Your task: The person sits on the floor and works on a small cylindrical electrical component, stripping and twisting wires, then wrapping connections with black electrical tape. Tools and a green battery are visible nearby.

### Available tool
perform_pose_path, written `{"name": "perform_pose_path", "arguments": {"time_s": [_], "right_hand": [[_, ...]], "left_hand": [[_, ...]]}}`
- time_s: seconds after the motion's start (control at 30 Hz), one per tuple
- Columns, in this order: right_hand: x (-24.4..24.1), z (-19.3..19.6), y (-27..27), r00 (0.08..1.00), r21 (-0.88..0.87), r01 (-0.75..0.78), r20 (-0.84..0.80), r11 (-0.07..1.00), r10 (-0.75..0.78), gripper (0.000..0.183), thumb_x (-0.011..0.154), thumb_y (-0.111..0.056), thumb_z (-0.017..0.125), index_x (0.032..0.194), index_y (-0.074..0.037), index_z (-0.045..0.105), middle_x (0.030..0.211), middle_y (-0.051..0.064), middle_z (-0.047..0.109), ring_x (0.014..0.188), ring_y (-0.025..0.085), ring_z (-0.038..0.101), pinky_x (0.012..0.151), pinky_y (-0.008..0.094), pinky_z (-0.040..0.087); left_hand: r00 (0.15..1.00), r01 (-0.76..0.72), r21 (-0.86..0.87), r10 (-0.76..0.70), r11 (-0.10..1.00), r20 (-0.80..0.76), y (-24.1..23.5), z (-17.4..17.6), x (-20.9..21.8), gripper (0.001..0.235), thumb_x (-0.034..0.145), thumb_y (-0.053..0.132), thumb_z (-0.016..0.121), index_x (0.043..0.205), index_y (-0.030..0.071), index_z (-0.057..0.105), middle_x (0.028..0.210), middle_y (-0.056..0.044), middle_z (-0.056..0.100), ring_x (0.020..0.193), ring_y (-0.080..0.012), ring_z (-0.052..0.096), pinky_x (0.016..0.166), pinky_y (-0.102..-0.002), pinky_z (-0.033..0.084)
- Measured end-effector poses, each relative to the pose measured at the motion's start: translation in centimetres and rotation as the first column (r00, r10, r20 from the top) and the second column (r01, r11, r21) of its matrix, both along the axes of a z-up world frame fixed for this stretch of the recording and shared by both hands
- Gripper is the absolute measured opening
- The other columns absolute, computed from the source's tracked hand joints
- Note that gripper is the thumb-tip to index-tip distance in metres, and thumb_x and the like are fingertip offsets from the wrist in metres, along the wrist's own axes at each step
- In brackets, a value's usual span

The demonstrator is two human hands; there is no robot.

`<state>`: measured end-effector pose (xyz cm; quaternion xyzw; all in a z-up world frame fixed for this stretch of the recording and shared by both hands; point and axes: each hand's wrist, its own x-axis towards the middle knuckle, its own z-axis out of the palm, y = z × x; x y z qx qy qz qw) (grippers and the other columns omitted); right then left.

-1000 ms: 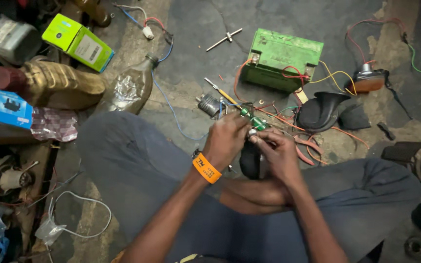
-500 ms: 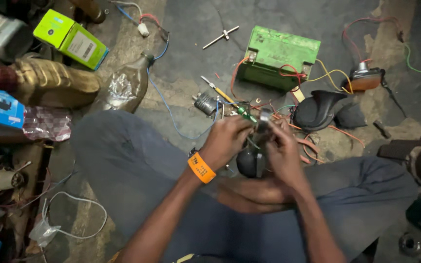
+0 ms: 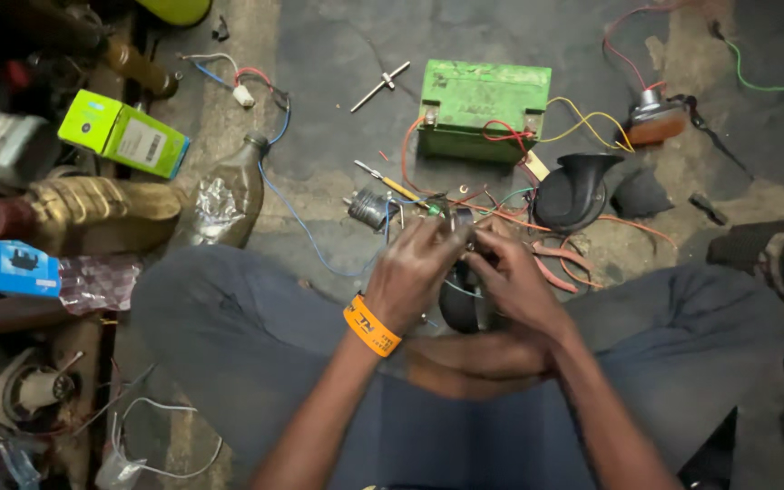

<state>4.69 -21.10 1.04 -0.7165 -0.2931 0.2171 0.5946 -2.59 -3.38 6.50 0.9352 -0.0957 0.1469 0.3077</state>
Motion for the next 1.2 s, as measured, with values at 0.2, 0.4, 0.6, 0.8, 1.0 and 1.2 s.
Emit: {"name": "perform_pose_path", "arguments": {"time_s": [0.2, 0.4, 0.6, 0.8, 1.0, 1.2], "right_hand": [[-0.4, 0.6, 0.1, 0.982, -0.173, 0.167, 0.119, 0.971, -0.148, 0.018, 0.093, -0.004, 0.069, 0.111, 0.000, 0.068, 0.104, 0.011, 0.063, 0.099, 0.025, 0.063, 0.086, 0.034, 0.049], [-0.8, 1.8, 0.9, 0.793, -0.071, 0.392, 0.531, 0.917, -0.298, 0.026, 0.081, 0.001, 0.072, 0.107, -0.002, 0.070, 0.105, 0.015, 0.065, 0.099, 0.034, 0.066, 0.087, 0.040, 0.052], [-2.6, 2.4, 1.3, 0.948, -0.263, 0.306, 0.173, 0.915, -0.268, 0.019, 0.088, -0.014, 0.077, 0.105, -0.004, 0.073, 0.089, 0.009, 0.068, 0.076, 0.022, 0.065, 0.069, 0.033, 0.050], [-2.0, -0.5, 0.7, 0.987, -0.103, 0.095, -0.120, 0.990, -0.107, 0.023, 0.101, -0.018, 0.064, 0.111, 0.002, 0.073, 0.093, 0.003, 0.066, 0.086, 0.010, 0.059, 0.076, 0.027, 0.049], [-1.3, -2.5, -0.2, 0.966, -0.061, 0.064, -0.246, 0.996, -0.077, 0.021, 0.100, -0.012, 0.064, 0.111, 0.001, 0.075, 0.093, 0.001, 0.063, 0.088, 0.008, 0.058, 0.078, 0.024, 0.049], [-1.5, -1.7, -0.8, 0.970, -0.036, 0.068, -0.234, 0.997, -0.074, 0.018, 0.101, -0.008, 0.064, 0.109, 0.002, 0.076, 0.091, 0.002, 0.062, 0.086, 0.010, 0.057, 0.077, 0.023, 0.048]], "left_hand": [[0.997, -0.022, -0.027, 0.020, 0.999, -0.071, -0.6, -1.2, 0.3, 0.036, 0.089, 0.000, 0.061, 0.125, 0.002, 0.067, 0.110, -0.017, 0.063, 0.106, -0.0379, 0.062, 0.092, -0.048, 0.051], [0.977, -0.201, -0.174, 0.184, 0.964, -0.109, -0.8, -3.4, 0.3, 0.012, 0.089, 0.003, 0.064, 0.101, 0.002, 0.069, 0.103, -0.019, 0.066, 0.104, -0.0403, 0.062, 0.092, -0.049, 0.050], [0.945, -0.324, -0.305, 0.292, 0.896, -0.146, -0.3, -4.6, 0.6, 0.010, 0.089, 0.004, 0.064, 0.097, -0.001, 0.067, 0.100, -0.019, 0.068, 0.097, -0.0397, 0.065, 0.087, -0.048, 0.052], [0.921, -0.370, -0.413, 0.271, 0.832, -0.279, 0.2, -3.5, 0.4, 0.009, 0.087, 0.007, 0.068, 0.090, -0.001, 0.070, 0.090, -0.016, 0.071, 0.086, -0.0335, 0.069, 0.077, -0.042, 0.055], [0.926, -0.354, -0.480, 0.227, 0.803, -0.303, 0.6, -2.1, 0.5, 0.010, 0.088, 0.008, 0.068, 0.089, -0.001, 0.072, 0.087, -0.014, 0.072, 0.080, -0.0273, 0.072, 0.073, -0.038, 0.056], [0.908, -0.394, -0.489, 0.248, 0.778, -0.337, 0.4, -2.2, 0.8, 0.013, 0.087, 0.011, 0.070, 0.092, 0.000, 0.076, 0.086, -0.014, 0.073, 0.077, -0.0261, 0.072, 0.071, -0.036, 0.056]]}}
